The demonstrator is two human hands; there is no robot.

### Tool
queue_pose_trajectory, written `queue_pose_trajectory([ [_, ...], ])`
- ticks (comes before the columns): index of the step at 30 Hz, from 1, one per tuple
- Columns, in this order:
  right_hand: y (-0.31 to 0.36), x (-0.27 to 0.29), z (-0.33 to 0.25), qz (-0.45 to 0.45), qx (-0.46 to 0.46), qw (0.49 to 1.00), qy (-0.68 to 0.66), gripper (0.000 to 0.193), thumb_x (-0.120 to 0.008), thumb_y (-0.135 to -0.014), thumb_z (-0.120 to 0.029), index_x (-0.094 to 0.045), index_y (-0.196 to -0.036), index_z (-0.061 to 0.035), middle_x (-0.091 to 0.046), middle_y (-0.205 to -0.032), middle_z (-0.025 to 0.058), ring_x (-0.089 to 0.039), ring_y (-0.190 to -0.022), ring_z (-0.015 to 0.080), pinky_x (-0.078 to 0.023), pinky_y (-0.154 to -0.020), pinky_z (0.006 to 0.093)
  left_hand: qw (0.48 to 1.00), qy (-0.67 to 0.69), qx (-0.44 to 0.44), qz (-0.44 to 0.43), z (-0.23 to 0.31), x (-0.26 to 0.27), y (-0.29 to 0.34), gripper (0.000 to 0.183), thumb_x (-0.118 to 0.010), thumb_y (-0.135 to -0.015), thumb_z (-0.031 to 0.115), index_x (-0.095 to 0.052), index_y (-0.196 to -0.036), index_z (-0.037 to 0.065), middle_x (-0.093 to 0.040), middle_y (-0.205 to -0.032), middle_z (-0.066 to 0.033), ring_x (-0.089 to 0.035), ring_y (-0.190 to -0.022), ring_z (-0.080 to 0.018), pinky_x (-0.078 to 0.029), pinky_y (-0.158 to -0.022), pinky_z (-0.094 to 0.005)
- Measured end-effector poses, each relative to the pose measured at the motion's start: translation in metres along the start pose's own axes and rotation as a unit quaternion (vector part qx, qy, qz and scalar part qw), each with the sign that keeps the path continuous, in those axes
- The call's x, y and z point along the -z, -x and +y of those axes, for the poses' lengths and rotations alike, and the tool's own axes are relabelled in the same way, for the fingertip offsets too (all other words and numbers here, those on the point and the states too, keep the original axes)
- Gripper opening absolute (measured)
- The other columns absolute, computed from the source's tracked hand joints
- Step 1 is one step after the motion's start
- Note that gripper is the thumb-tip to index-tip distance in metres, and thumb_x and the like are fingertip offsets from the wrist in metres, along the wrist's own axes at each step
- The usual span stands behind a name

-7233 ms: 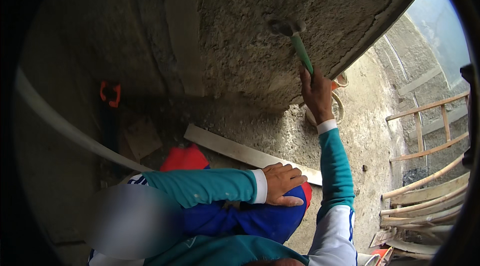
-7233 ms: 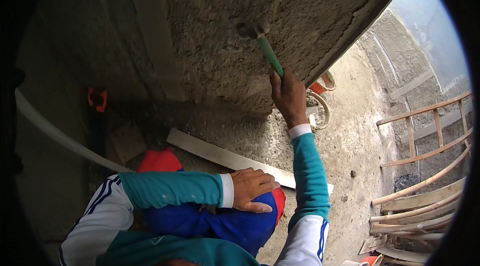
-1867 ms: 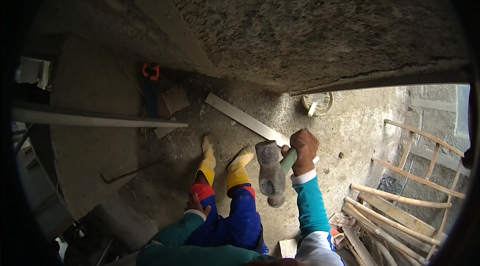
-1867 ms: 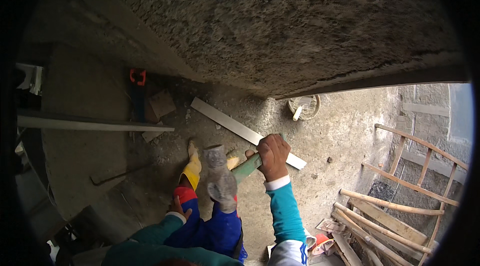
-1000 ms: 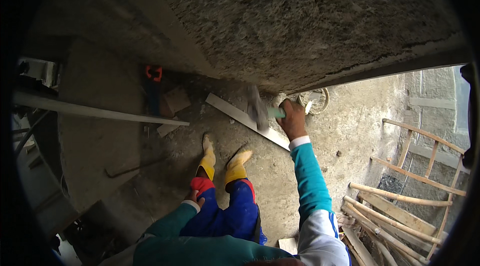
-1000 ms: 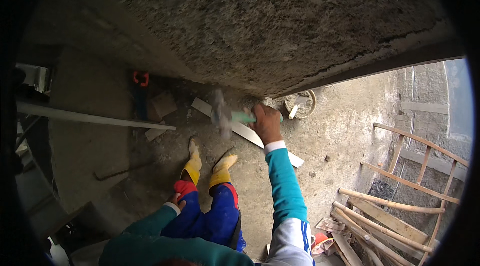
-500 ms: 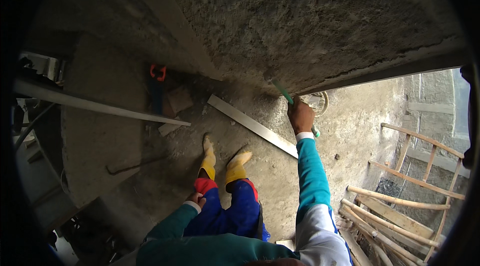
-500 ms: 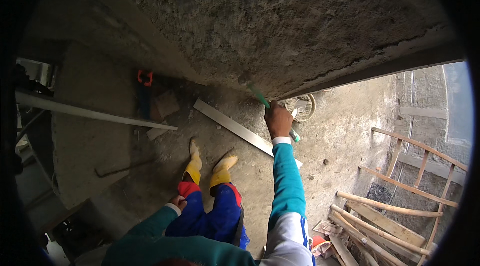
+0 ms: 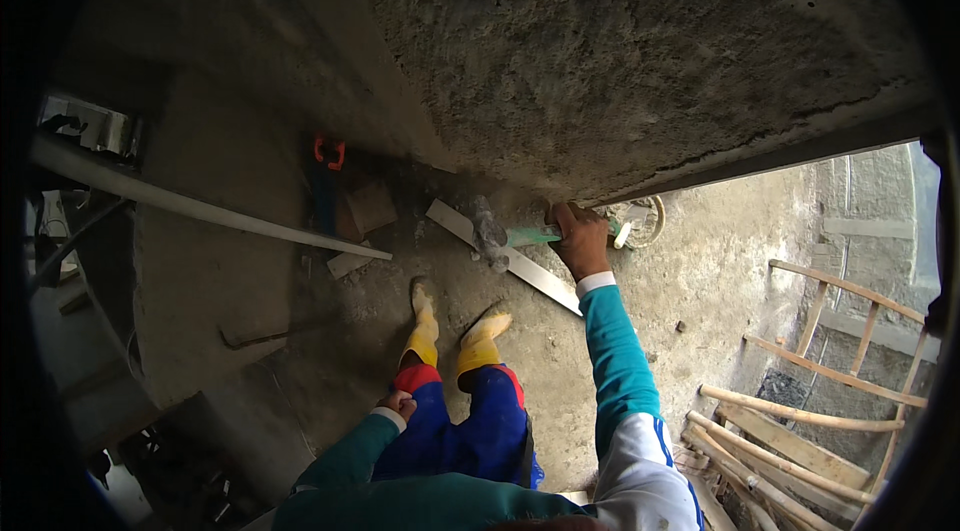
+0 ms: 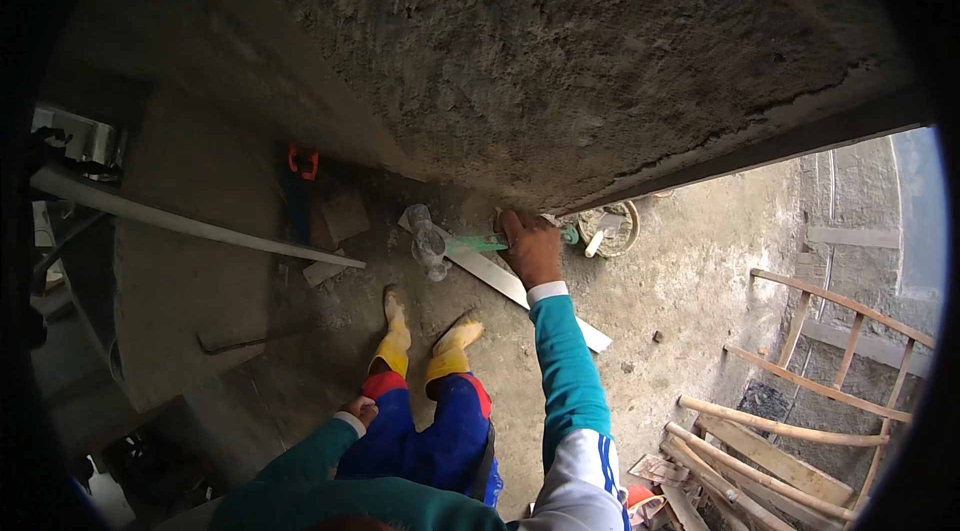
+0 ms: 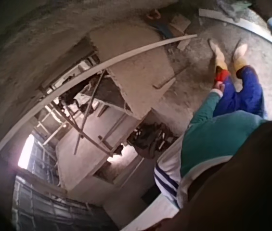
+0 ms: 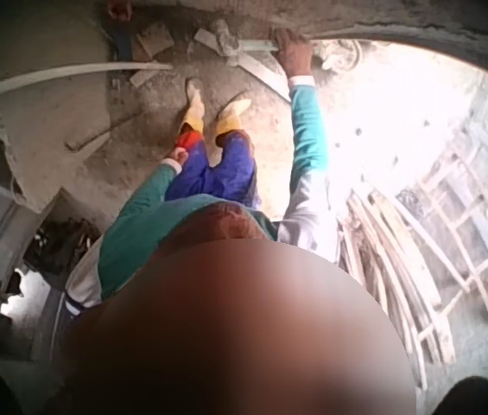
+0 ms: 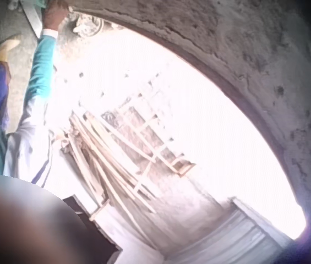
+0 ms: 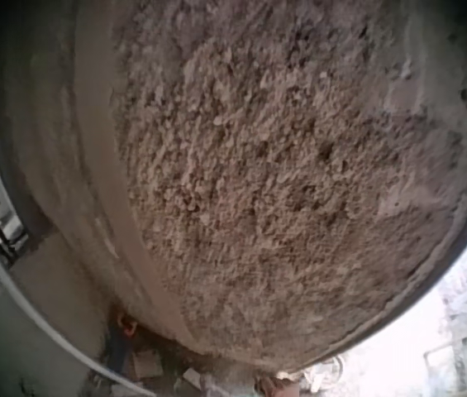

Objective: The person mixes a cement-like material in a bucket using a trowel, then moves a wooden ladder and places a long white strip against a wall. The person uses a hammer to chip away at the wall surface near the strip, then repositions the strip and continues chipping.

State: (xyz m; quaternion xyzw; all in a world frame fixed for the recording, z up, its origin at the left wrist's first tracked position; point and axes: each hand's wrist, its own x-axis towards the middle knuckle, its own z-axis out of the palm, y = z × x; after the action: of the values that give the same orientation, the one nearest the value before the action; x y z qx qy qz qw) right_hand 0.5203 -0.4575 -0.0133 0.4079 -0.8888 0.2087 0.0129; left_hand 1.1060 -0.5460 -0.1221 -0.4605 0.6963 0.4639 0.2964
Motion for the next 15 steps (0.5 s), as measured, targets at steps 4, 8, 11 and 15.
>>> queue_pose_trajectory([
  [4, -0.019, -0.017, 0.0, -0.11, -0.189, 0.973, 0.077, 0.02, -0.067, -0.091, -0.027, -0.074, -0.101, -0.012, -0.076, -0.094, 0.0138, -0.074, -0.087, 0.0391, -0.057, -0.073, 0.0524, 0.999, 0.028, -0.008, 0.02, -0.008, 0.007, 0.01, 0.043, -0.07, -0.095, 0.038, -0.068, -0.123, 0.006, -0.075, -0.112, -0.0156, -0.073, -0.101, -0.0273, -0.057, -0.091, -0.0384],
  [8, 0.053, -0.033, -0.014, -0.215, -0.362, 0.907, 0.01, 0.033, -0.064, -0.094, -0.037, -0.077, -0.105, -0.0085, -0.075, -0.103, 0.022, -0.072, -0.098, 0.043, -0.057, -0.085, 0.0533, 0.989, 0.115, -0.067, 0.063, -0.012, 0.021, 0.028, 0.042, -0.07, -0.094, 0.039, -0.068, -0.122, 0.008, -0.075, -0.109, -0.0142, -0.072, -0.098, -0.0274, -0.056, -0.091, -0.0401],
  [11, 0.194, -0.042, -0.032, -0.25, -0.451, 0.852, -0.087, 0.041, -0.073, -0.089, -0.037, -0.074, -0.111, -0.0023, -0.073, -0.11, 0.0258, -0.07, -0.103, 0.0439, -0.055, -0.091, 0.0517, 0.992, 0.113, -0.034, 0.031, -0.014, 0.042, 0.04, 0.037, -0.07, -0.094, 0.038, -0.071, -0.116, 0.008, -0.074, -0.107, -0.0132, -0.071, -0.097, -0.0283, -0.055, -0.09, -0.0424],
  [15, 0.399, -0.06, -0.047, -0.381, -0.596, 0.707, -0.021, 0.042, -0.073, -0.08, -0.028, -0.075, -0.109, 0.0011, -0.073, -0.113, 0.0283, -0.071, -0.107, 0.042, -0.057, -0.092, 0.0473, 0.997, -0.004, 0.05, -0.054, -0.026, 0.073, 0.044, 0.021, -0.068, -0.095, 0.027, -0.076, -0.103, 0.009, -0.075, -0.103, -0.0156, -0.072, -0.096, -0.0309, -0.055, -0.091, -0.0413],
])
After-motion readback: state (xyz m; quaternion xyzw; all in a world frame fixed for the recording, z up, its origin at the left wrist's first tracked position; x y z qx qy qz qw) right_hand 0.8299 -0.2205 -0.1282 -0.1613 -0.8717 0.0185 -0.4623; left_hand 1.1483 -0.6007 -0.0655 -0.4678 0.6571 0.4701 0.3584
